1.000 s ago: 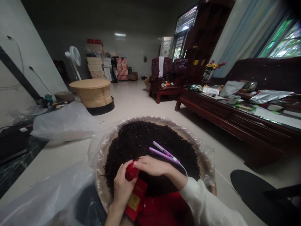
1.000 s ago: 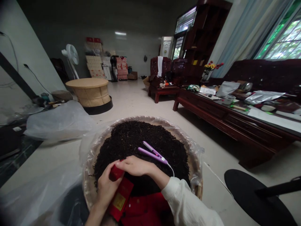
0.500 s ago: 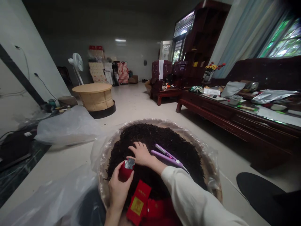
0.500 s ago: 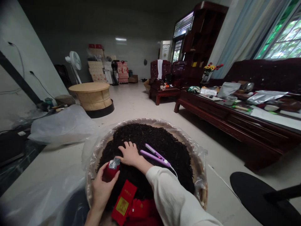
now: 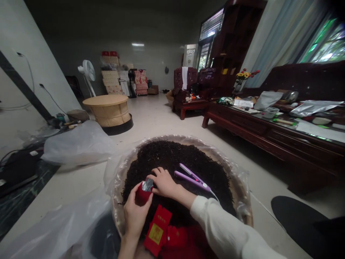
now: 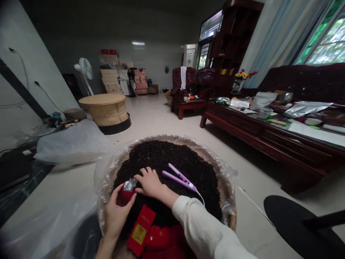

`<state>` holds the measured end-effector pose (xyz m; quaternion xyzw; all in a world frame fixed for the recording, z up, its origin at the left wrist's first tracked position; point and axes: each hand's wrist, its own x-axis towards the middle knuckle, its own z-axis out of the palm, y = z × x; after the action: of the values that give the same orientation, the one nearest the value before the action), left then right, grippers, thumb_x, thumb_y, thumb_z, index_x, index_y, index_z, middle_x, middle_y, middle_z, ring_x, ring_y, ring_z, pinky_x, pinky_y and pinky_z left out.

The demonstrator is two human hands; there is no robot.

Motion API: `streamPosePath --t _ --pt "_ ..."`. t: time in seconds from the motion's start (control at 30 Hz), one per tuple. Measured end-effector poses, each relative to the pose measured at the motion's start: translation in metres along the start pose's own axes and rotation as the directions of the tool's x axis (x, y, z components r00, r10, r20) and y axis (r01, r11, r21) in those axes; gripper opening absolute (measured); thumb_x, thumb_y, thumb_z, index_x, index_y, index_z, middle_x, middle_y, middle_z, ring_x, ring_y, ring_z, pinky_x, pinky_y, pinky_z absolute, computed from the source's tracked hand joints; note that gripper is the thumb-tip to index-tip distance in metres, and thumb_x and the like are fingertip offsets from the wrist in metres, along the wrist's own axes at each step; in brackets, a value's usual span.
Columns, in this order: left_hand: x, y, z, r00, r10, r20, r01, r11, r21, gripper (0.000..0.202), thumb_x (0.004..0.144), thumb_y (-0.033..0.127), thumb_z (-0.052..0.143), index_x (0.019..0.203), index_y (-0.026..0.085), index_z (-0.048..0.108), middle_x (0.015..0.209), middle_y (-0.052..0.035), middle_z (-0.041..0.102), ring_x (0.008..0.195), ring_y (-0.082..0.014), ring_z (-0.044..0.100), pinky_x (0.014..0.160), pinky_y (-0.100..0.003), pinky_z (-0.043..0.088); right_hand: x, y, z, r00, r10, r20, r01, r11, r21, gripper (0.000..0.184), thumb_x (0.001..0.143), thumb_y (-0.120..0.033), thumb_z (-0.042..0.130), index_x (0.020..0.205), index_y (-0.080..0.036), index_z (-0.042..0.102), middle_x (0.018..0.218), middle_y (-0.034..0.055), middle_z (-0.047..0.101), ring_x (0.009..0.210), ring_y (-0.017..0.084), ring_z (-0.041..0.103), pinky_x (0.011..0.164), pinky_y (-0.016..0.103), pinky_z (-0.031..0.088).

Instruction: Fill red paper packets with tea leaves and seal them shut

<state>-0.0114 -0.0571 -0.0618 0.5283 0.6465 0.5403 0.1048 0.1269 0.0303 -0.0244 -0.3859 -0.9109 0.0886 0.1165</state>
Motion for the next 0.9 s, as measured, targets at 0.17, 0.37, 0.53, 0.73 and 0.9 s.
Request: streamPosePath --t 0.17,0.37,0.53,0.73,0.9 --pt "0.003 0.004 -0.004 1.0 -0.002 0.019 0.002 1.0 0.028 0.047 0.068 0.044 0.067 0.107 0.019 0.061 0.1 -0.0093 0.07 0.087 -0.0246 0.068 0.08 -0.04 0.055 -0.015 0.029 -0.007 0.994 0.093 -0.063 -0.081 0.983 0.165 0.033 0.077 -0.044 0.067 0.101 -0.02 0.063 0.102 0.0087 0.058 0.093 0.022 0.052 0.077 0.033 0.044" --pt "0.006 0.011 0.005 0.999 0.013 0.05 -0.013 1.0 0.015 0.045 0.069 0.04 0.067 0.108 0.019 0.06 0.103 -0.009 0.07 0.089 -0.0241 0.068 0.082 -0.039 0.055 -0.006 0.046 -0.012 0.886 0.436 -0.155 -0.171 0.619 0.767 0.031 0.069 -0.044 0.073 0.082 -0.017 0.064 0.08 0.0012 0.063 0.078 0.017 0.057 0.075 0.03 0.044" --pt "0.015 0.026 0.011 0.994 0.057 0.099 -0.061 0.997 0.04 0.043 0.069 0.034 0.067 0.109 0.021 0.06 0.103 -0.0072 0.071 0.09 -0.0234 0.068 0.082 -0.036 0.054 0.003 0.044 -0.016 0.835 0.522 0.175 -0.067 -0.219 0.973 0.043 0.081 -0.059 0.051 0.081 -0.017 0.058 0.071 0.0035 0.063 0.063 0.017 0.06 0.057 0.029 0.047" --pt "0.021 0.034 0.026 0.989 0.08 0.126 -0.096 0.987 0.13 0.041 0.068 0.028 0.067 0.108 0.02 0.06 0.102 -0.0077 0.071 0.092 -0.026 0.067 0.081 -0.038 0.052 0.004 0.046 -0.026 0.854 0.49 0.174 0.058 -0.421 0.905 0.046 0.088 -0.059 0.032 0.081 -0.02 0.055 0.081 0.009 0.068 0.075 0.024 0.066 0.063 0.039 0.051" --pt "0.025 0.039 0.038 0.989 0.098 0.113 -0.119 0.973 0.198 0.043 0.068 0.026 0.067 0.111 0.02 0.059 0.104 -0.0083 0.071 0.09 -0.0263 0.068 0.077 -0.037 0.052 0.011 0.031 -0.043 0.819 0.571 0.06 0.166 -0.335 0.927 0.047 0.085 -0.064 0.034 0.089 -0.021 0.054 0.089 0.0082 0.069 0.083 0.025 0.066 0.073 0.041 0.051"
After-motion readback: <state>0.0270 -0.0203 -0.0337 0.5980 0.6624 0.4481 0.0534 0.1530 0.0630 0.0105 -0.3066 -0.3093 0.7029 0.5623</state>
